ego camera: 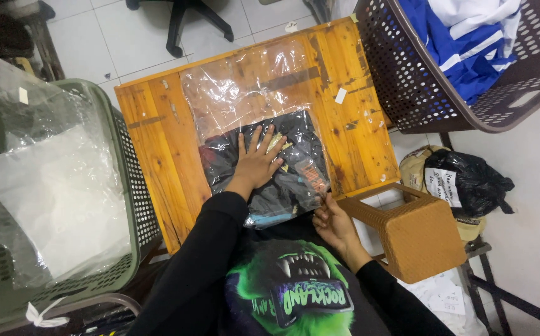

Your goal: Folding a black t-shirt and placing it into a clear plastic bag before storing it in a basket.

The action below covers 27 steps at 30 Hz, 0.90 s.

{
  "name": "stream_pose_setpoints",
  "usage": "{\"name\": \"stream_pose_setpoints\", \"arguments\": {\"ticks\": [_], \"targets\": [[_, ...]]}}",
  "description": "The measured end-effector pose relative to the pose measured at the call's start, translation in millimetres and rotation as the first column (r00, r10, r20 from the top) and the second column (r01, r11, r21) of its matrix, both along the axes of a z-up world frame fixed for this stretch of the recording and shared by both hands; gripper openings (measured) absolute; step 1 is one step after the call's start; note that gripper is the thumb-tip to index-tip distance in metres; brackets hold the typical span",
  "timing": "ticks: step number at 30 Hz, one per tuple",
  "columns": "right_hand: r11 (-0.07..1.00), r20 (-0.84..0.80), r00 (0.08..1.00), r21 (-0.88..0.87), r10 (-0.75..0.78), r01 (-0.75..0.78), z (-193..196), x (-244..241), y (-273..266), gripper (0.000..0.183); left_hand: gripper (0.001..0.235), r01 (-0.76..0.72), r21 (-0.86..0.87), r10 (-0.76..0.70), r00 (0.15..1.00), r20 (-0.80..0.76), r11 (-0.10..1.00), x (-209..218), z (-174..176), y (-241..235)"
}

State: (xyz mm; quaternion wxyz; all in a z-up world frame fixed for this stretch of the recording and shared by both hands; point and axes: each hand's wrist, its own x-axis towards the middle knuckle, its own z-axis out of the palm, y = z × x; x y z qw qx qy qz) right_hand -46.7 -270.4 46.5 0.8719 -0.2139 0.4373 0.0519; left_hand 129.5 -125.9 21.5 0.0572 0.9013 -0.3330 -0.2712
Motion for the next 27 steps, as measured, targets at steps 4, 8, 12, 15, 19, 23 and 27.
{"name": "stream_pose_setpoints", "arguments": {"ticks": [4, 8, 12, 15, 19, 23, 27], "targets": [[0.999, -0.038, 0.998, -0.032, -0.042, 0.041, -28, -13, -5, 0.008, 0.048, 0.01, -0.018, -0.01, 1.0, 0.002, 1.0, 0, -2, 0], [0.988, -0.061, 0.996, -0.141, -0.068, 0.059, -7, -16, 2, 0.008, 0.048, 0.007, -0.017, -0.007, 1.0, 0.009, 1.0, 0, 1, 0], [0.916, -0.088, 0.992, -0.398, -0.088, 0.045, 5, -20, 11, 0.006, 0.049, 0.015, 0.015, -0.015, 1.0, 0.007, 1.0, -1, 3, -1], [0.951, -0.078, 0.991, -0.298, -0.104, 0.076, -11, -21, 5, 0.009, 0.049, 0.022, 0.011, -0.022, 1.0, 0.009, 1.0, 0, 2, -1], [0.992, -0.04, 0.991, 0.03, -0.124, 0.125, -16, -12, 0, 0.015, 0.049, 0.02, -0.014, -0.02, 1.0, 0.021, 1.0, 0, -5, 0], [0.995, -0.051, 0.995, 0.049, -0.089, 0.091, -29, -10, -3, 0.018, 0.049, 0.022, -0.016, -0.022, 0.999, 0.027, 1.0, -1, -5, 1], [0.995, -0.024, 0.996, 0.048, -0.086, 0.087, -39, -14, -4, 0.016, 0.049, 0.02, -0.029, -0.019, 0.999, 0.027, 0.999, 0, -4, 0]]}}
